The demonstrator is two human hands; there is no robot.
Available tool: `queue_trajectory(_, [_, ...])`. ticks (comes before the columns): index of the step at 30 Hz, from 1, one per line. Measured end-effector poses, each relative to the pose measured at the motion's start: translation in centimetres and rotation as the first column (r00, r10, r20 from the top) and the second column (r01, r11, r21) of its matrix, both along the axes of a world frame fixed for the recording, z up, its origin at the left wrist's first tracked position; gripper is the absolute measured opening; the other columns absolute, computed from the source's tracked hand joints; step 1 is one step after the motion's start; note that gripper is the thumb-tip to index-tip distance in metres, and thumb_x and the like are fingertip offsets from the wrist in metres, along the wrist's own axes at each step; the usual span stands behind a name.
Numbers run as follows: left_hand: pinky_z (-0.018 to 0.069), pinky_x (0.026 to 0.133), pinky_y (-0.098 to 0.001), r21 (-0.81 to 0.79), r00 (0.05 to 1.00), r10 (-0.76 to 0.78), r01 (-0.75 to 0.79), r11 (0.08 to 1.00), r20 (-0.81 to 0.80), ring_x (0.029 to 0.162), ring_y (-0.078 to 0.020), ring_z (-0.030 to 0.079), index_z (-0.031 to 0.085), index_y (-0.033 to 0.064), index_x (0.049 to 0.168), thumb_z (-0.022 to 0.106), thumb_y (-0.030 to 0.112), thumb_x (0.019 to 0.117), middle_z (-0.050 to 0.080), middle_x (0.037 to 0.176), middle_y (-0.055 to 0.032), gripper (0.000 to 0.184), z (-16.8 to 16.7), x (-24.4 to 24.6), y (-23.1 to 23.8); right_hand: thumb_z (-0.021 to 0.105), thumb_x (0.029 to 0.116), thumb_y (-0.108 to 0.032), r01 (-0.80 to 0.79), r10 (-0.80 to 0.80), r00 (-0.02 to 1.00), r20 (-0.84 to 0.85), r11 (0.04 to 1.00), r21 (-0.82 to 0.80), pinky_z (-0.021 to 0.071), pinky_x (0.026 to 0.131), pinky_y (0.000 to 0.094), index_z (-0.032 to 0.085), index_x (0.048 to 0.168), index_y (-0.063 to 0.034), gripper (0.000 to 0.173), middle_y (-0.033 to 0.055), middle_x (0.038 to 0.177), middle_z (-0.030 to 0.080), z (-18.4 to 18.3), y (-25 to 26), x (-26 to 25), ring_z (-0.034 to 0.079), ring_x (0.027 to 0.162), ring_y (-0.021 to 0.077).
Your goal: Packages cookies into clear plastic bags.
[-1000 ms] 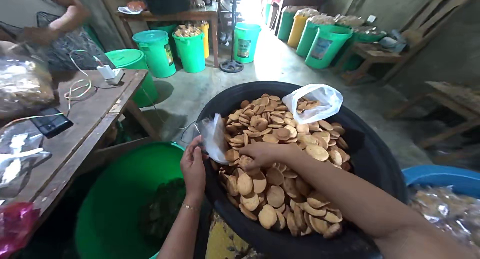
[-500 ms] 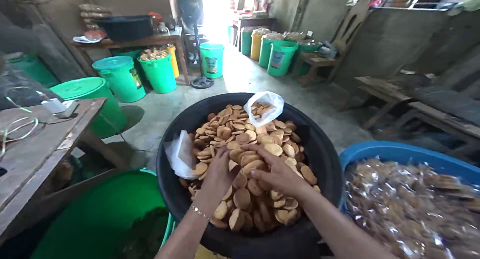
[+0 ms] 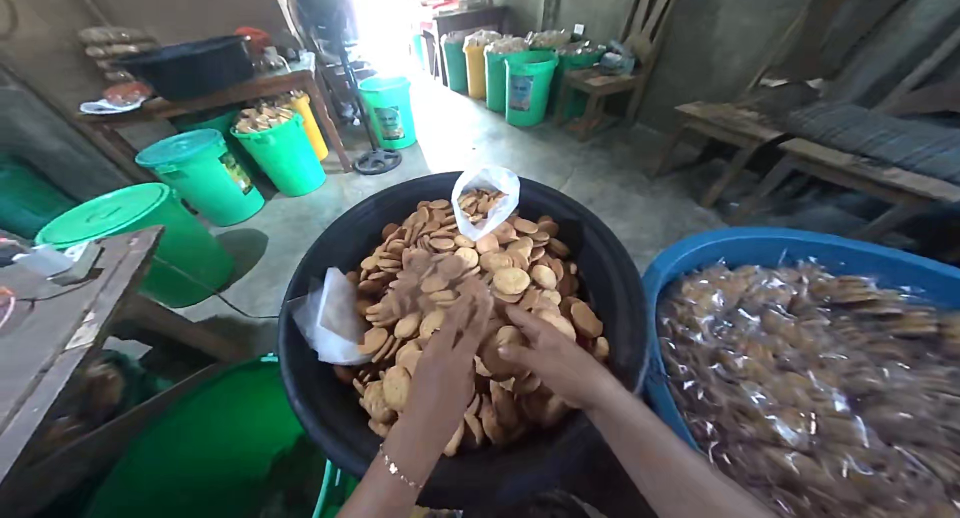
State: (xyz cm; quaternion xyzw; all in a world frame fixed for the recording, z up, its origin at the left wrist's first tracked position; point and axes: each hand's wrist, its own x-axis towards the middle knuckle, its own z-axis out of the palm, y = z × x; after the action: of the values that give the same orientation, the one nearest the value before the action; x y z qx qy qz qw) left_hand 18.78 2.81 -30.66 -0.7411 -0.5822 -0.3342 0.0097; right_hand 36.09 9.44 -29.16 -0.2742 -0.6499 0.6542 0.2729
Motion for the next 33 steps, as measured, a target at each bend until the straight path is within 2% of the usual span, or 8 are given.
queue_trajectory(3, [0.0607,0.084,-0.0415,0.163,0.996,0.073,-0.065,0.984,-0.048,0.11,-0.0328,0.071,0.062,0.0067,0.14,0.06,-0.011,0.0848,0.058,0.143,-0.0209,0.058,-1.0,0.3,-0.3,0.059,0.0986,-0.009,0.111,-0.164,0.97,0.18,0.956,0.271,0.047,0.109,0.0287,0.043,0.154,-0.0026,0.058,0.0122,0.148,0.056,-0.1,-1.1,-1.3,0.058,0.129,0.0109])
queue_trajectory(7, [0.061,0.084,-0.0423,0.167,0.994,0.102,-0.106,0.98,0.028,0.113,-0.0343,0.069,0.063,0.004,0.138,0.059,-0.012,0.0806,0.057,0.143,-0.0235,0.059,-1.4,0.5,-0.5,0.06,0.0975,-0.008,0.122,-0.123,0.991,-0.056,0.992,-0.017,0.0541,0.098,0.0254,0.049,0.145,0.0004,0.05,0.0096,0.137,0.061,-0.4,-0.5,-1.8,0.064,0.115,0.0084])
queue_trajectory(13, [0.0596,0.064,-0.03,0.306,0.999,-0.017,0.028,0.952,-0.039,0.085,-0.0216,0.074,0.071,0.0017,0.124,0.062,-0.005,0.0862,0.067,0.132,-0.0161,0.039,-2.2,5.0,-2.1,0.065,0.0954,-0.008,0.244,-0.254,0.966,0.049,0.957,0.156,0.0536,0.094,0.0233,0.052,0.14,0.008,0.049,0.0161,0.124,0.066,-0.3,-0.4,-3.3,0.066,0.103,0.0074])
queue_trajectory(18, [0.0496,0.104,-0.0254,0.368,0.925,-0.125,-0.018,0.93,0.36,0.127,-0.0088,0.057,0.066,0.0166,0.121,0.056,0.029,0.1043,0.06,0.136,-0.004,0.023,1.0,1.2,-4.2,0.065,0.0892,-0.014,0.119,-0.119,0.993,-0.004,0.99,0.078,0.0581,0.082,0.0235,0.056,0.132,0.0036,0.047,0.0029,0.106,0.069,2.0,0.5,-1.1,0.067,0.09,0.0029])
queue_trajectory(22, [0.0587,0.093,-0.0295,0.063,0.29,-0.172,0.348,0.935,0.942,0.12,-0.0088,0.063,0.04,0.0124,0.152,0.062,0.059,0.0931,0.058,0.142,0.0015,0.078,1.2,-3.8,-3.6,0.064,0.0945,-0.027,-0.153,0.141,0.987,0.08,0.972,0.177,0.0612,0.069,0.0241,0.061,0.13,-0.0062,0.041,-0.003,0.103,0.071,5.0,1.7,0.7,0.069,0.08,0.0036])
queue_trajectory(25, [0.0651,0.069,-0.0344,0.194,-0.223,-0.059,0.653,0.732,0.973,0.094,-0.0164,0.075,0.065,0.0226,0.136,0.067,0.054,0.091,0.073,0.12,-0.0042,0.055,-1.0,-3.9,-2.8,0.065,0.0948,-0.017,0.025,-0.078,0.992,0.096,0.888,0.459,0.0585,0.07,0.0216,0.062,0.126,-0.0044,0.034,0.0009,0.105,0.071,5.8,1.1,0.1,0.068,0.081,0.0025])
queue_trajectory(28, [0.0645,0.08,-0.038,0.34,-0.379,-0.101,0.64,0.689,0.92,0.106,-0.0223,0.073,0.062,0.0224,0.142,0.062,0.037,0.0997,0.068,0.131,-0.0088,0.044,-1.7,-3.5,-2.5,0.065,0.0969,-0.022,0.181,-0.148,0.983,-0.106,0.721,0.669,0.0589,0.081,0.0171,0.068,0.102,-0.0078,0.015,0.0014,0.125,0.065,4.8,1.6,0.8,0.066,0.103,0.0006])
queue_trajectory(33, [0.0591,0.093,-0.039,0.409,-0.39,-0.174,0.675,0.614,0.904,0.119,-0.0229,0.066,0.053,0.0244,0.15,0.06,0.017,0.0994,0.054,0.149,-0.0059,0.052,-1.7,-3.1,-2.4,0.058,0.101,-0.033,-0.16,-0.02,0.973,0.231,0.662,0.733,0.0538,0.098,0.0251,0.075,0.121,-0.0174,0.031,0.0105,0.15,0.053,5.2,2.4,1.4,0.058,0.128,0.0107])
